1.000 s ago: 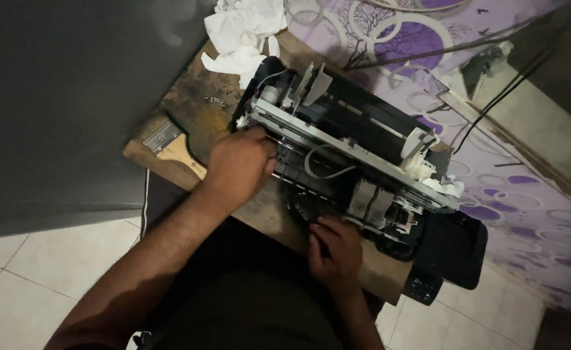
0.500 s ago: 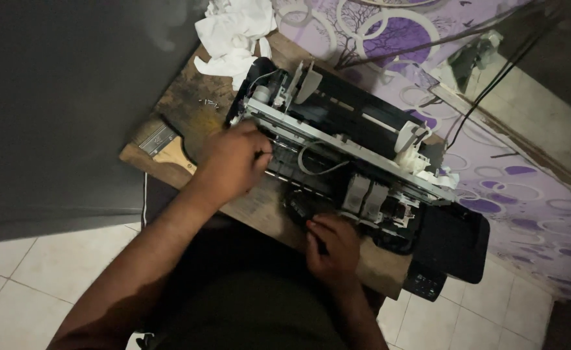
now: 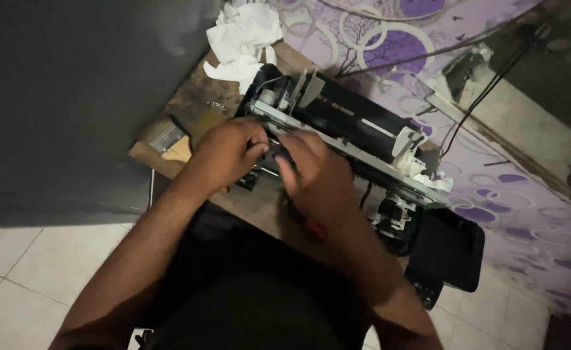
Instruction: The person uses a screwdriver to remove screws from the internal chassis of a disassembled printer. They then use their hands to manipulate and reposition internal components, including a white plastic rail and various mechanical parts, while working on a wooden surface.
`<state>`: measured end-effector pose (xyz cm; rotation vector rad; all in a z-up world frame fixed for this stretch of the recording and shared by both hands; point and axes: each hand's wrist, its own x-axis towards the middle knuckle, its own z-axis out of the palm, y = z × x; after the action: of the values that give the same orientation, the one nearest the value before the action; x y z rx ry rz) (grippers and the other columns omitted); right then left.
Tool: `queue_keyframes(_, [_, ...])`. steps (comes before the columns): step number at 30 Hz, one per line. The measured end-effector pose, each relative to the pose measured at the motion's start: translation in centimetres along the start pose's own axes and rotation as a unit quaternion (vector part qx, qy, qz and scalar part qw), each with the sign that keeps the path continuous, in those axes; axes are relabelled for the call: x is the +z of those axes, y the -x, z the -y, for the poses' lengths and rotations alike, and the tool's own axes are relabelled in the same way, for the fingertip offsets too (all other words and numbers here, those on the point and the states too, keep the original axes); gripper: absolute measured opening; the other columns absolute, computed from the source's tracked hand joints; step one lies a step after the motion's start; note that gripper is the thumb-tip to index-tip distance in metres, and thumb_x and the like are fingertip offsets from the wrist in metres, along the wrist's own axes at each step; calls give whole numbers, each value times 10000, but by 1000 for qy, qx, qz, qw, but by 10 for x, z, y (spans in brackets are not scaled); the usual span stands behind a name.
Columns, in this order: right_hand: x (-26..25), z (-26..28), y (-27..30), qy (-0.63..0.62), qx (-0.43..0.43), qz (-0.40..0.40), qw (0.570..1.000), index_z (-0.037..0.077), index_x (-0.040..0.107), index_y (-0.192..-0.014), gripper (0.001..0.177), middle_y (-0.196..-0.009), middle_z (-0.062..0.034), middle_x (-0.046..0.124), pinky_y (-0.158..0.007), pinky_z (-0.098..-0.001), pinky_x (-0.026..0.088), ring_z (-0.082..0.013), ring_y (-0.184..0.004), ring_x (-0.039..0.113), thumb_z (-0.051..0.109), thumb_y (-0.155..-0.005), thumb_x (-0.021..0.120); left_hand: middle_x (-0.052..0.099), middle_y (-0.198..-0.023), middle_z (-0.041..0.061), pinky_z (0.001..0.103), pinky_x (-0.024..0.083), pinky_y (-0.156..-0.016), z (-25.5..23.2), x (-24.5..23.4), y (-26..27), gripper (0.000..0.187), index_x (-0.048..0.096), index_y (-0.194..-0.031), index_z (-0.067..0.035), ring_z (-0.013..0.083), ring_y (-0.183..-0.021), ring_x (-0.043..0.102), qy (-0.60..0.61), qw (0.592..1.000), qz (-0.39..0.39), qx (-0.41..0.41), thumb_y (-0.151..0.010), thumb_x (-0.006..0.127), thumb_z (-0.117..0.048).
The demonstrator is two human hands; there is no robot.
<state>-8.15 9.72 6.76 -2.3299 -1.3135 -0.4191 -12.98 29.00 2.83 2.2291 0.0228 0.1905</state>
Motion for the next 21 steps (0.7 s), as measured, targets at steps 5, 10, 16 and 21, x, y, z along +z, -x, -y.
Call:
queue_keyframes(5, [17, -15, -25, -61, -65, 57, 994, 99, 722, -1196, 266, -922, -120, 723, -640, -426, 604, -350, -788, 741, 197, -948, 722, 703, -934, 199, 510, 559, -763, 12, 4, 7, 135, 693, -1017, -31, 444, -954, 700, 84, 996, -14, -36, -950, 688, -149])
queue_keyframes(10, [43, -32, -15, -108, -43, 60, 991, 121, 737, -1054, 200, -823, -99, 698, -628, -414, 581, -344, -742, 716, 291, -998, 646, 737, -884, 167, 427, 551, -681, 14, 6, 16, 128, 758, -1019, -61, 341, -837, 725, 141, 988, -34, -56, -908, 719, -111])
queue_keyframes(16, [41, -34, -21, -92, -42, 30, 994, 118, 757, -988, 101, -816, -66, 723, -645, -339, 586, -284, -753, 740, 215, -966, 738, 766, -918, 107, 326, 526, -657, 26, 4, 20, 318, 737, -1177, -57, 157, -747, 643, 210, 968, -96, -95, -865, 779, -104])
queue_keyframes(21, [41, -32, -26, -98, -16, 8, 995, 157, 738, -920, 104, -791, -42, 685, -622, -336, 559, -272, -727, 699, 210, -983, 675, 756, -876, 8, 260, 488, -631, 45, 11, 22, 337, 755, -1141, -127, 110, -698, 603, 197, 962, -132, -135, -806, 790, -135])
